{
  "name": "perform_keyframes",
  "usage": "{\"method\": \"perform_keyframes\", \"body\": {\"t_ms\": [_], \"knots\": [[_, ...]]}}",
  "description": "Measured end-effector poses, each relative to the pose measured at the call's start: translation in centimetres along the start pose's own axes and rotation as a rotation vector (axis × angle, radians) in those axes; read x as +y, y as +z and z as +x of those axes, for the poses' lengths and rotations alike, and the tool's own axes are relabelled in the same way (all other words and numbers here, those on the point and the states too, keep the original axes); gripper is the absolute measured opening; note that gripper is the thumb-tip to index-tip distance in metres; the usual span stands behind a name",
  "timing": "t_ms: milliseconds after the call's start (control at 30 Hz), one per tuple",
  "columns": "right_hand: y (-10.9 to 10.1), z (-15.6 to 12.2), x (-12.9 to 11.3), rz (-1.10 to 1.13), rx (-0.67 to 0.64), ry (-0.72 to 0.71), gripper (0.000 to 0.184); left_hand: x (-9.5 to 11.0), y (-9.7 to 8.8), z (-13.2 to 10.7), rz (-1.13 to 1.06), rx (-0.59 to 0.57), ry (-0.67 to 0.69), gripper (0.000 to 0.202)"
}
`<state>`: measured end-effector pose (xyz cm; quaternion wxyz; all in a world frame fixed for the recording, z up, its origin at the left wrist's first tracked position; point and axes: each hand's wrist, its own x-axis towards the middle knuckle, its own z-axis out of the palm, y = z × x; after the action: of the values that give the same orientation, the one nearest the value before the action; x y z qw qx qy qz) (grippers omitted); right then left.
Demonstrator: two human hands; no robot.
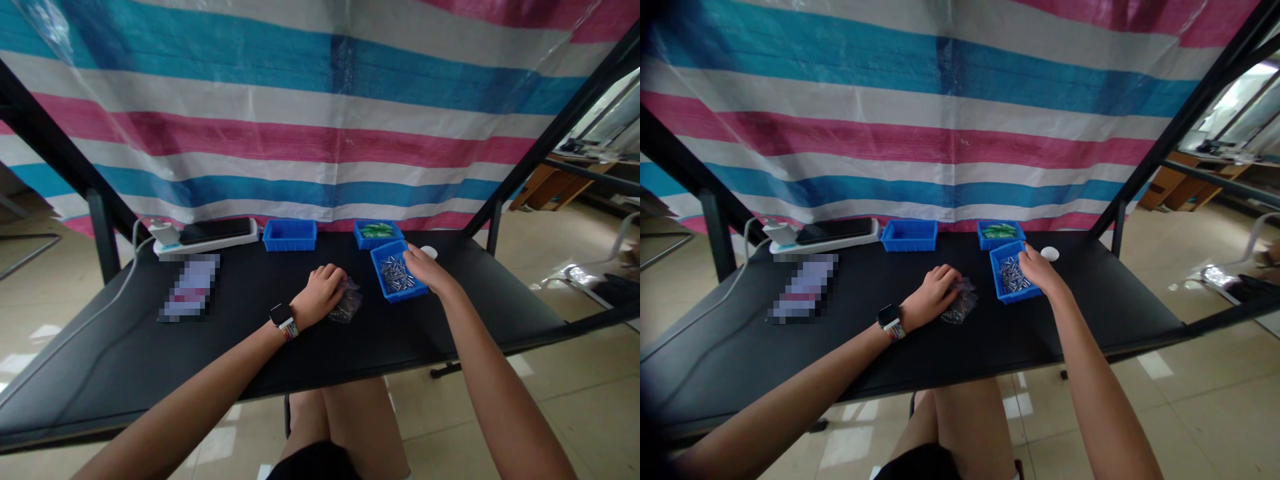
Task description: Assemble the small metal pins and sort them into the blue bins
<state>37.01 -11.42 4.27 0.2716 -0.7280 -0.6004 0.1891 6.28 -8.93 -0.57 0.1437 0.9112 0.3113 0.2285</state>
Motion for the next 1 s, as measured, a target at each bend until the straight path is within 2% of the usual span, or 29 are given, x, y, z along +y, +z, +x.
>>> {"method": "perform_keyframes", "body": {"t_ms": [233, 333, 500, 600, 667, 833, 1000], "knots": [[-0.2, 0.0, -3.1, -0.243, -0.053, 0.132, 0.066, 0.1, -0.2, 0.3, 0.136, -0.027, -0.02, 0.03], [0.3, -0.1, -4.1, -0.326, -0.08, 0.14, 0.066, 0.2, -0.4, 0.1, 0.134, -0.035, 0.008, 0.04], [0.6, -1.0, -6.7, -0.439, -0.119, 0.181, 0.064, 0.3, -0.2, -0.1, 0.109, -0.04, 0.014, 0.046], [0.5, -1.8, -8.5, -0.486, -0.146, 0.203, 0.064, 0.0, 0.1, 0.1, 0.074, -0.027, -0.037, 0.036], [0.6, -2.1, -9.5, -0.511, -0.147, 0.21, 0.065, -0.3, 0.2, 0.3, 0.043, -0.007, -0.062, 0.028], [1.3, -2.7, -11.3, -0.558, -0.132, 0.219, 0.064, -1.2, 0.2, 0.3, -0.119, 0.078, -0.073, 0.029], [2.6, -3.0, -13.2, -0.6, -0.107, 0.199, 0.066, -1.7, 0.2, 0.4, -0.323, 0.215, -0.048, 0.028]]}}
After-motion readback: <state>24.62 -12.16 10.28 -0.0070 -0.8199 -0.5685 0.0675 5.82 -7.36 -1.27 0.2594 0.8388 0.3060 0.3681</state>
